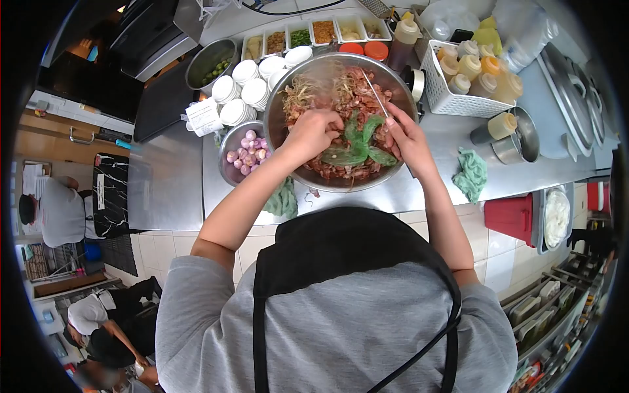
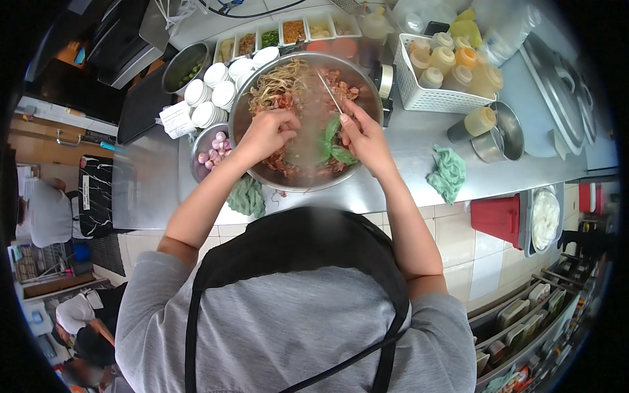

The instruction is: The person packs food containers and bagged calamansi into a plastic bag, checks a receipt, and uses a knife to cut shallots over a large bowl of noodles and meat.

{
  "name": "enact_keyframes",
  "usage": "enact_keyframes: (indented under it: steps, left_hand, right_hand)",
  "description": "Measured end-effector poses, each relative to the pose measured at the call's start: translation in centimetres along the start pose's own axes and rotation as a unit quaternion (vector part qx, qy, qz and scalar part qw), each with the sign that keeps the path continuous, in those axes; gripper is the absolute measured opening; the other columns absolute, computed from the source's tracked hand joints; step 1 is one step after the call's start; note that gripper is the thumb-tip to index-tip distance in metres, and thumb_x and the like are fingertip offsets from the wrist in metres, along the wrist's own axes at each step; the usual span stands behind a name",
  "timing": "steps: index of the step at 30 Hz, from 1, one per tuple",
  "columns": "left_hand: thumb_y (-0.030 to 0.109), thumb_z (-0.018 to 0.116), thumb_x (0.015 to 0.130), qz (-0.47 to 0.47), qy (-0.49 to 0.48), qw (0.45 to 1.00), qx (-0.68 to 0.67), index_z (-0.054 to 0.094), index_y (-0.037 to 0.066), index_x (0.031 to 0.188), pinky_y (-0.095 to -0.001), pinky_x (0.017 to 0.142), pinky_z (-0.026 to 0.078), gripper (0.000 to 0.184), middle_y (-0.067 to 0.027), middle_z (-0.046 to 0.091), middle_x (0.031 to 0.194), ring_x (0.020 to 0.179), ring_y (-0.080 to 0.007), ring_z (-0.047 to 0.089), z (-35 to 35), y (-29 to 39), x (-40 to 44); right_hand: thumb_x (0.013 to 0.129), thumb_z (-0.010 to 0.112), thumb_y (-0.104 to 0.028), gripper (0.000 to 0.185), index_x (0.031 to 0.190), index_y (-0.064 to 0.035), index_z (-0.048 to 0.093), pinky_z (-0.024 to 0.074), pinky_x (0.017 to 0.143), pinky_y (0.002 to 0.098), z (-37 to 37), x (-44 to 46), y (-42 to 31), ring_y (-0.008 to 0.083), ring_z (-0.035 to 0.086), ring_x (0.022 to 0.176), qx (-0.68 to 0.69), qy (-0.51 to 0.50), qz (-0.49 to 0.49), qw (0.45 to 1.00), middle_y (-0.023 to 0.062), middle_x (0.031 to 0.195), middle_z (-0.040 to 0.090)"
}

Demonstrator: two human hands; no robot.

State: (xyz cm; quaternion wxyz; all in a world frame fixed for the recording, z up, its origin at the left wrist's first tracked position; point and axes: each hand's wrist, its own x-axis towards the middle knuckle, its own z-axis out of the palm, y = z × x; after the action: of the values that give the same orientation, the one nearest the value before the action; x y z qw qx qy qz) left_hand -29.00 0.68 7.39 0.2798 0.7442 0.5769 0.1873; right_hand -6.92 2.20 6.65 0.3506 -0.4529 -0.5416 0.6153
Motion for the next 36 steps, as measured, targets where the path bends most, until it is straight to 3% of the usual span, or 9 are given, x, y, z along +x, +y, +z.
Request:
enact_keyframes:
  steps: [3, 5, 8, 11, 15, 21, 26, 32, 36]
  left_hand:
    - [0.004, 0.056, 0.072, 0.001, -0.102, 0.989, 0.104, 0.064, 0.007, 0.097, -0.0363, 0.072, 0.047, 0.027, -0.0155, 0.061, 0.090, 0.072, -0.0293, 0.058, 3.5, -1.2, -0.7]
    - [0.008, 0.054, 0.074, 0.159, -0.082, 0.983, 0.051, 0.063, 0.006, 0.098, -0.0381, 0.075, 0.046, 0.026, -0.0159, 0.061, 0.093, 0.077, -0.0299, 0.059, 9.2, -3.2, -1.0]
    - [0.005, 0.053, 0.074, 0.260, -0.036, 0.965, -0.009, 0.062, 0.006, 0.099, -0.0390, 0.077, 0.045, 0.027, -0.0162, 0.061, 0.092, 0.082, -0.0302, 0.059, 9.4, -0.7, -2.1]
    - [0.011, 0.051, 0.075, 0.113, -0.158, 0.979, -0.058, 0.060, 0.004, 0.099, -0.0408, 0.077, 0.043, 0.027, -0.0167, 0.060, 0.094, 0.089, -0.0323, 0.056, 6.8, -1.1, -1.1]
    - [0.001, 0.058, 0.067, 0.082, 0.123, 0.982, 0.113, 0.063, 0.006, 0.086, -0.0414, 0.071, 0.046, 0.021, -0.0166, 0.061, 0.081, 0.078, -0.0323, 0.058, 5.6, -2.8, 1.1]
    - [0.018, 0.066, 0.066, 0.022, -0.208, 0.967, 0.144, 0.062, 0.009, 0.098, -0.0415, 0.075, 0.046, 0.034, -0.0178, 0.061, 0.083, 0.083, -0.0329, 0.058, 6.6, -0.3, 1.9]
    - [0.014, 0.056, 0.074, 0.056, -0.201, 0.978, 0.014, 0.054, 0.010, 0.114, -0.0417, 0.078, 0.044, 0.040, -0.0214, 0.058, 0.095, 0.088, -0.0352, 0.056, 7.4, -0.5, -0.3]
    - [0.001, 0.057, 0.065, 0.019, -0.035, 0.999, -0.019, 0.067, 0.004, 0.079, -0.0380, 0.074, 0.046, 0.017, -0.0151, 0.063, 0.079, 0.078, -0.0308, 0.059, 5.2, -1.9, 1.0]
    - [0.004, 0.062, 0.063, 0.071, -0.126, 0.985, 0.092, 0.066, 0.005, 0.085, -0.0360, 0.076, 0.047, 0.023, -0.0169, 0.062, 0.087, 0.083, -0.0303, 0.059, 7.1, -0.4, 3.0]
  right_hand:
    - [0.086, 0.052, -0.026, 0.051, 0.130, -0.0042, 0.036, 0.0379, 0.051, 0.0227, 0.8, 0.7, -0.3, 0.0099, 0.047, 0.054, -0.089, -0.035, 0.004, 0.995, 0.0041, 0.065, 0.053]
    - [0.084, 0.055, -0.027, 0.056, 0.130, -0.0034, 0.034, 0.0435, 0.058, 0.0258, 1.3, 1.5, -0.2, 0.0146, 0.055, 0.061, -0.167, -0.059, 0.007, 0.984, 0.0088, 0.073, 0.059]
    - [0.082, 0.056, -0.028, 0.063, 0.133, -0.0040, 0.028, 0.0442, 0.079, 0.0326, 1.9, 3.6, 3.5, 0.0268, 0.059, 0.090, -0.336, -0.070, -0.184, 0.921, 0.0205, 0.101, 0.059]
    - [0.079, 0.057, -0.026, 0.066, 0.133, -0.0025, 0.026, 0.0406, 0.086, 0.0375, 1.2, 3.7, 2.1, 0.0374, 0.055, 0.097, -0.425, -0.042, 0.001, 0.904, 0.0260, 0.104, 0.056]
    - [0.077, 0.057, -0.023, 0.069, 0.133, -0.0016, 0.025, 0.0416, 0.083, 0.0396, 0.4, 3.8, 2.3, 0.0401, 0.053, 0.095, -0.450, -0.017, 0.018, 0.893, 0.0271, 0.101, 0.056]
    - [0.074, 0.061, -0.027, 0.065, 0.128, 0.0000, 0.034, 0.0437, 0.081, 0.0410, 0.4, 1.8, 1.1, 0.0385, 0.056, 0.091, -0.460, -0.023, -0.002, 0.888, 0.0262, 0.093, 0.058]
    - [0.074, 0.059, -0.021, 0.030, 0.093, 0.0021, 0.058, 0.0460, 0.075, 0.0418, 1.1, 1.0, 1.5, 0.0366, 0.058, 0.082, -0.473, -0.017, -0.069, 0.878, 0.0220, 0.081, 0.061]
    - [0.070, 0.056, -0.010, 0.018, 0.084, 0.0014, 0.058, 0.0477, 0.073, 0.0430, 0.4, 1.9, 2.3, 0.0347, 0.060, 0.079, -0.590, 0.002, -0.041, 0.806, 0.0205, 0.080, 0.061]
    - [0.069, 0.056, -0.010, 0.018, 0.084, 0.0005, 0.057, 0.0482, 0.070, 0.0431, 0.0, 0.9, 1.0, 0.0356, 0.060, 0.077, -0.574, 0.020, -0.052, 0.817, 0.0202, 0.080, 0.061]
